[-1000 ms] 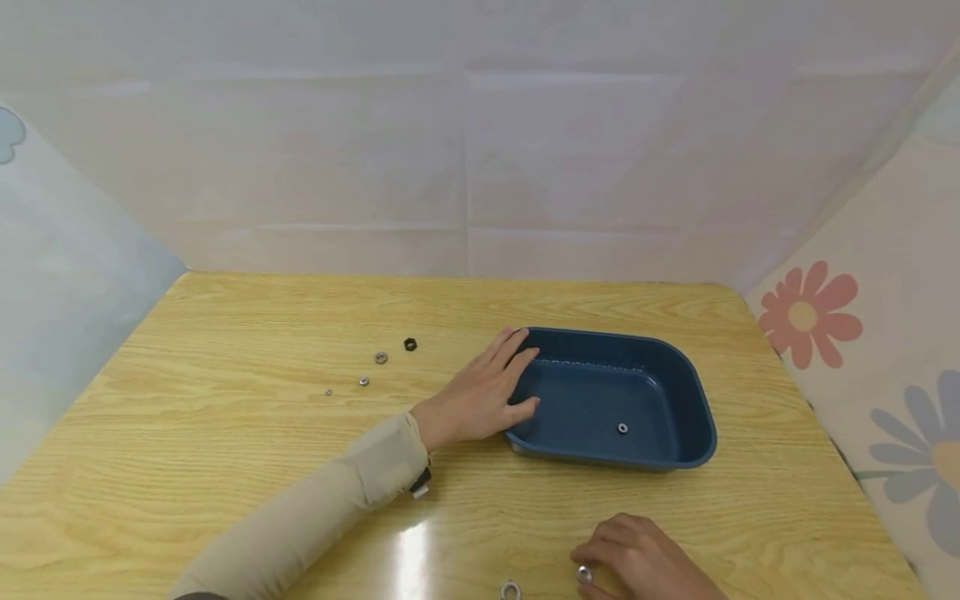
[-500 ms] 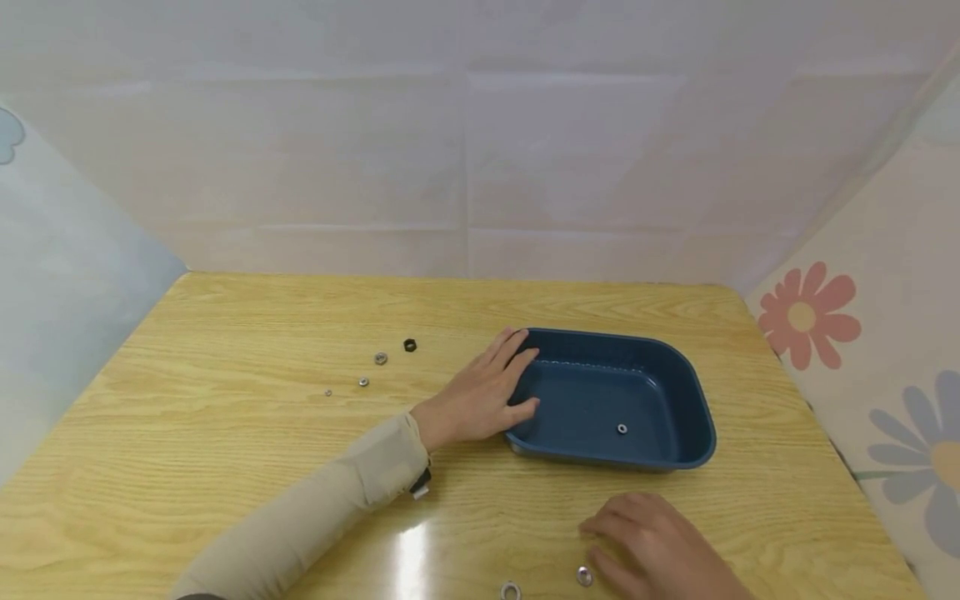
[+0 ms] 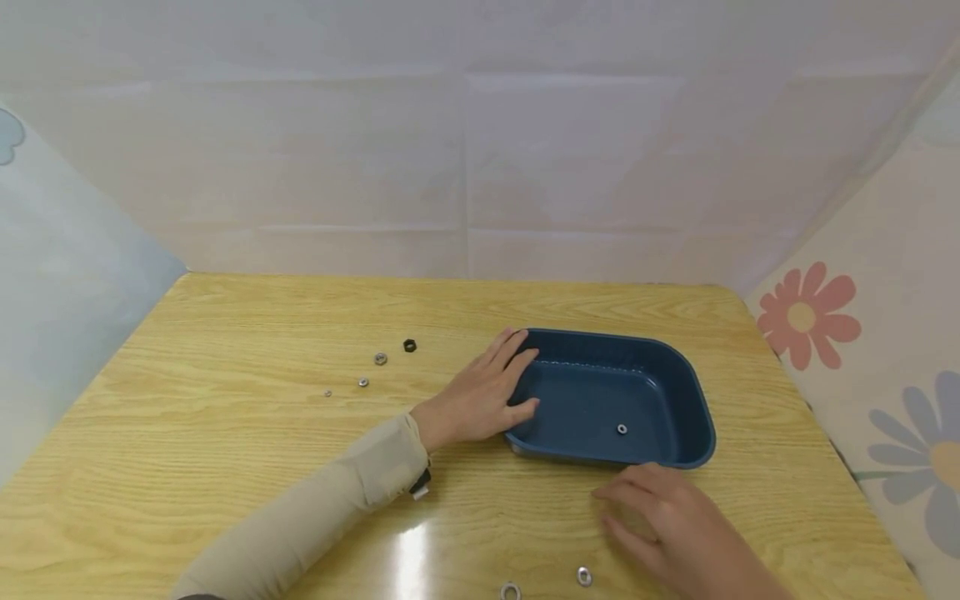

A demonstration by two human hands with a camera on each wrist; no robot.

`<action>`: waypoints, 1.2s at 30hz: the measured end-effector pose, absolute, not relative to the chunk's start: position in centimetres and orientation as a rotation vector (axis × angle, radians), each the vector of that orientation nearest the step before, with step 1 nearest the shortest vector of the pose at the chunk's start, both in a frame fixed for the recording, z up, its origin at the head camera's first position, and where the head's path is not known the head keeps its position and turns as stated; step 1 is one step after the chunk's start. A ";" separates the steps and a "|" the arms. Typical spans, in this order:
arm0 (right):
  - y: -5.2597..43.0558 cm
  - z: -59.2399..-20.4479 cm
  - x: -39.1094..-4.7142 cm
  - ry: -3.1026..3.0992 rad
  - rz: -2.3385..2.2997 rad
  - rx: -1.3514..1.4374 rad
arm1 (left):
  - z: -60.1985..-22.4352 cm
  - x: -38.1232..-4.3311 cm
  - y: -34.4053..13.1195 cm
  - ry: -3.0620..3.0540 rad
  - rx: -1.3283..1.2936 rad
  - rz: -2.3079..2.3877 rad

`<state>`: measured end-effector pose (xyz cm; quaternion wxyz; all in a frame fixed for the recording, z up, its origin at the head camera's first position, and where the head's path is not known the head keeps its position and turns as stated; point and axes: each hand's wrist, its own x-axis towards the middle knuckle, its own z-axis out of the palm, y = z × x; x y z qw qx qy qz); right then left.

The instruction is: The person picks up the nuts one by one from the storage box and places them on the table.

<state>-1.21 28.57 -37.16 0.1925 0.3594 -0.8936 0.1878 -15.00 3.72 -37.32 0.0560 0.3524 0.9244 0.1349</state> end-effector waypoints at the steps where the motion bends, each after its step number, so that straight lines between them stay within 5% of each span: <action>1: 28.6 -37.0 -1.3 -2.495 0.519 1.000 | -37.3 -15.0 3.7 2.805 1.069 0.409; 36: 29.9 -35.3 -4.1 -2.521 0.513 0.843 | -37.3 -15.1 3.7 2.787 1.061 0.426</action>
